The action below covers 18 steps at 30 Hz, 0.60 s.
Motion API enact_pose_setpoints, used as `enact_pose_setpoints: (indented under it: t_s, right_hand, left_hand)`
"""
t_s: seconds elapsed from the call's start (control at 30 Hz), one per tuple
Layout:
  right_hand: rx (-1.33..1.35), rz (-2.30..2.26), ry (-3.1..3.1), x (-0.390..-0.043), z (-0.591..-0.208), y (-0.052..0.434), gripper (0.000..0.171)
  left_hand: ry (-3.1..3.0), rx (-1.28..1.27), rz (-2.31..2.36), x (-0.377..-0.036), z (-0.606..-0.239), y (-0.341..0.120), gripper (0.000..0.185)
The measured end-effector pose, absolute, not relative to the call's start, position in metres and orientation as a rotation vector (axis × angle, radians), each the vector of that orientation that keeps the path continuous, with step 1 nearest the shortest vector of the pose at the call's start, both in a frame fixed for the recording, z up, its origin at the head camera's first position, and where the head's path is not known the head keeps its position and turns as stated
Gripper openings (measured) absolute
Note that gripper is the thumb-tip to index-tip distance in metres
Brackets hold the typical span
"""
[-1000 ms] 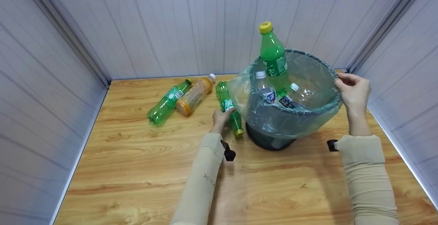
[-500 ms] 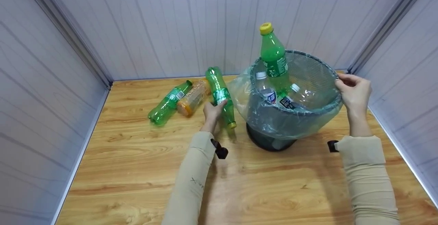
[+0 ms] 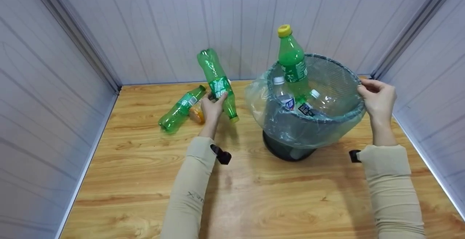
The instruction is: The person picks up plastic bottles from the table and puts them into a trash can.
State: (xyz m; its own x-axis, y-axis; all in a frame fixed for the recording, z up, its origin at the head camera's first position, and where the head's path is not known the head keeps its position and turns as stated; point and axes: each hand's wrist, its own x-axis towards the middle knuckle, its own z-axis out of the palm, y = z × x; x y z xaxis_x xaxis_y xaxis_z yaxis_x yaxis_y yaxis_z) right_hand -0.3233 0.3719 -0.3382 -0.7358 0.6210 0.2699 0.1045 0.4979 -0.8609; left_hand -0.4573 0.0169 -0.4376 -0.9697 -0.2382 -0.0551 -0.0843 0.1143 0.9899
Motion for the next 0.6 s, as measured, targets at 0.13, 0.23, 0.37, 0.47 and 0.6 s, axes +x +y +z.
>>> enact_pose_setpoints:
  t_s: [0.13, 0.23, 0.37, 0.47, 0.6]
  right_hand:
    - [-0.601, 1.191, -2.194, -0.324, -0.339, 0.372, 0.027]
    - [-0.607, 1.190, -2.203, -0.324, -0.339, 0.372, 0.027]
    - [-0.608, 1.192, -2.207, -0.323, -0.339, 0.373, 0.027]
    - [-0.606, 1.183, -2.206, -0.323, -0.340, 0.373, 0.027]
    - [-0.610, 1.150, -2.203, -0.324, -0.340, 0.373, 0.027]
  left_hand:
    - [-2.187, 0.303, -1.998, -0.455, -0.423, 0.010, 0.063]
    - [-2.143, 0.257, -2.000, -0.453, -0.411, 0.006, 0.062]
    - [-2.074, 0.196, -2.017, -0.447, -0.395, 0.002, 0.062]
    - [-2.020, 0.144, -2.038, -0.441, -0.382, 0.000, 0.063]
    - [-1.961, 0.047, -2.039, -0.432, -0.365, -0.001, 0.062]
